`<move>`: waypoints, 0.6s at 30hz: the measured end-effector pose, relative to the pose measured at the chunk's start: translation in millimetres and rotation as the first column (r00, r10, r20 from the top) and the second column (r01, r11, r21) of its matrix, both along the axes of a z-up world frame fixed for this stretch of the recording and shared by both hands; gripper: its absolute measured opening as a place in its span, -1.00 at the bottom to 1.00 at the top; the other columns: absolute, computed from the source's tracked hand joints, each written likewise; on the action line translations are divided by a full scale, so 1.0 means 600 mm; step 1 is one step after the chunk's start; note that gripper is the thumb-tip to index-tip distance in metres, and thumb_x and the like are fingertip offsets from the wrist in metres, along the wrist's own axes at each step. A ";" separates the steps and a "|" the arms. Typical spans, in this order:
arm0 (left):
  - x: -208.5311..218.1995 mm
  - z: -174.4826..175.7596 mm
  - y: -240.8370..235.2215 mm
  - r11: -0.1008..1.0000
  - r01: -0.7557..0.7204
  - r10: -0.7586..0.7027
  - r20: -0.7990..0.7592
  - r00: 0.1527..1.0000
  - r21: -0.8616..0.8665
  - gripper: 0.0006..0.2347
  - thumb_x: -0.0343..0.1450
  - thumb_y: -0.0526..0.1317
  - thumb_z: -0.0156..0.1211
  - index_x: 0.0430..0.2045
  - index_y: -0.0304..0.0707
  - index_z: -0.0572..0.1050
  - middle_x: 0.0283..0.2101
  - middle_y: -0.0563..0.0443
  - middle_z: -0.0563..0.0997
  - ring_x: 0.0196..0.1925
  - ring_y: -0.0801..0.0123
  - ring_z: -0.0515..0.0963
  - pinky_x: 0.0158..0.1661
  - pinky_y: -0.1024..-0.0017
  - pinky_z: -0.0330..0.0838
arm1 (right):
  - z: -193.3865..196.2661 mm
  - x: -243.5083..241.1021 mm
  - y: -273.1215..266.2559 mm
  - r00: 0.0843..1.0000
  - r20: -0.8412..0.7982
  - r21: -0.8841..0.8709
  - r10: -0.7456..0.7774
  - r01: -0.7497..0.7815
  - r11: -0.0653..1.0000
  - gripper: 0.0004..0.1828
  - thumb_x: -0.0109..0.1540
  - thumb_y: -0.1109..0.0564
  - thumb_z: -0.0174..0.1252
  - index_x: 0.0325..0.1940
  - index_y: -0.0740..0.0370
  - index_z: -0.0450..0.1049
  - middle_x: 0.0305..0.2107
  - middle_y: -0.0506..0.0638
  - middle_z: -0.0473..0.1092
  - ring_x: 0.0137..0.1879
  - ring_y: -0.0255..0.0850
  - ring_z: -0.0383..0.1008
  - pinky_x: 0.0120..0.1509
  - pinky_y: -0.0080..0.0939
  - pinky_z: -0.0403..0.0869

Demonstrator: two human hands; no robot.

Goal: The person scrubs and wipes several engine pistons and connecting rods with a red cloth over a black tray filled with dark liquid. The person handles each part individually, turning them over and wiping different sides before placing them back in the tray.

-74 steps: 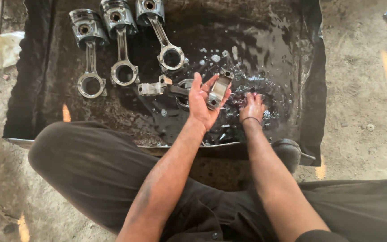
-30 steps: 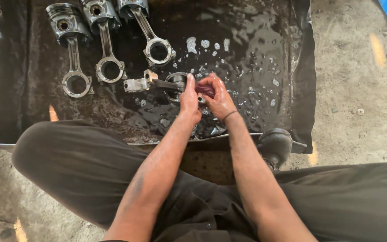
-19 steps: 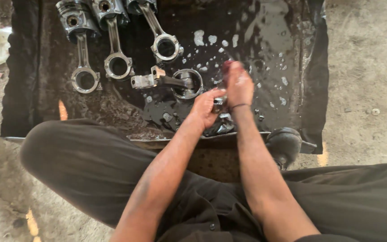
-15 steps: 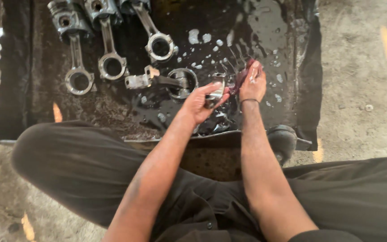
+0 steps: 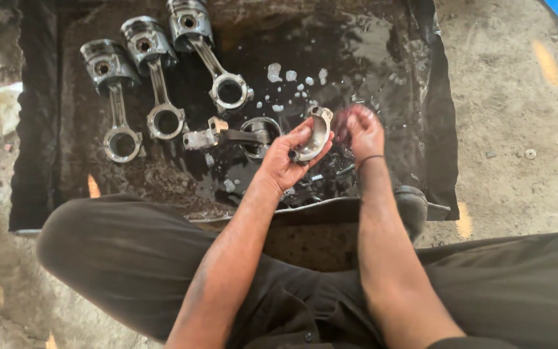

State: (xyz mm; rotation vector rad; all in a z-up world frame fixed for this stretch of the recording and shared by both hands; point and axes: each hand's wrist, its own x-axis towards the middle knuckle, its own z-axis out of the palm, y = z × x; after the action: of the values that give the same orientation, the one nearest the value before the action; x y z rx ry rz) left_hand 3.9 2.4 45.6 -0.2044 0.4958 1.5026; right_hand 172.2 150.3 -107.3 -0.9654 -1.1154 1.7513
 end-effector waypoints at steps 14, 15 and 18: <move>-0.020 -0.034 -0.014 0.987 0.104 -0.137 -0.306 0.942 -0.122 -0.70 0.47 0.04 0.24 -0.15 -0.20 0.57 -0.26 0.10 0.65 -0.26 0.44 0.59 -0.31 0.41 0.49 | 0.227 -0.130 -0.095 0.970 0.229 0.697 -0.082 -0.104 0.709 -0.79 0.53 0.03 0.18 0.09 0.23 0.50 -0.24 0.12 0.57 -0.10 -0.05 0.57 -0.01 -0.05 0.57; -0.021 -0.034 -0.016 0.985 0.150 -0.169 -0.359 0.918 -0.080 -0.72 0.47 -0.01 0.27 -0.15 -0.22 0.58 -0.24 0.10 0.65 -0.24 0.44 0.60 -0.28 0.42 0.50 | 0.219 -0.137 -0.084 0.992 0.119 0.472 -0.051 -0.011 0.882 -0.76 0.49 0.01 0.17 0.01 0.26 0.48 -0.31 0.12 0.53 -0.22 -0.07 0.54 -0.14 -0.05 0.56; -0.016 -0.034 -0.012 0.968 0.252 -0.224 -0.483 0.846 -0.008 -0.77 0.46 -0.11 0.30 -0.15 -0.28 0.59 -0.22 0.10 0.66 -0.21 0.47 0.62 -0.24 0.43 0.51 | 0.201 -0.139 -0.050 0.986 -0.126 -0.179 -0.110 0.087 0.980 -0.68 0.39 -0.04 0.13 -0.17 0.30 0.45 -0.47 0.13 0.45 -0.49 -0.09 0.49 -0.45 -0.03 0.54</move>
State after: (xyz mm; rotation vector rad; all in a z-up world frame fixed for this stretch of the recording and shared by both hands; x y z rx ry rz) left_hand -5.9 -4.7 25.0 0.2808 0.8444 1.3128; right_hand 88.9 120.3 13.2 -0.9726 -0.8258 1.8258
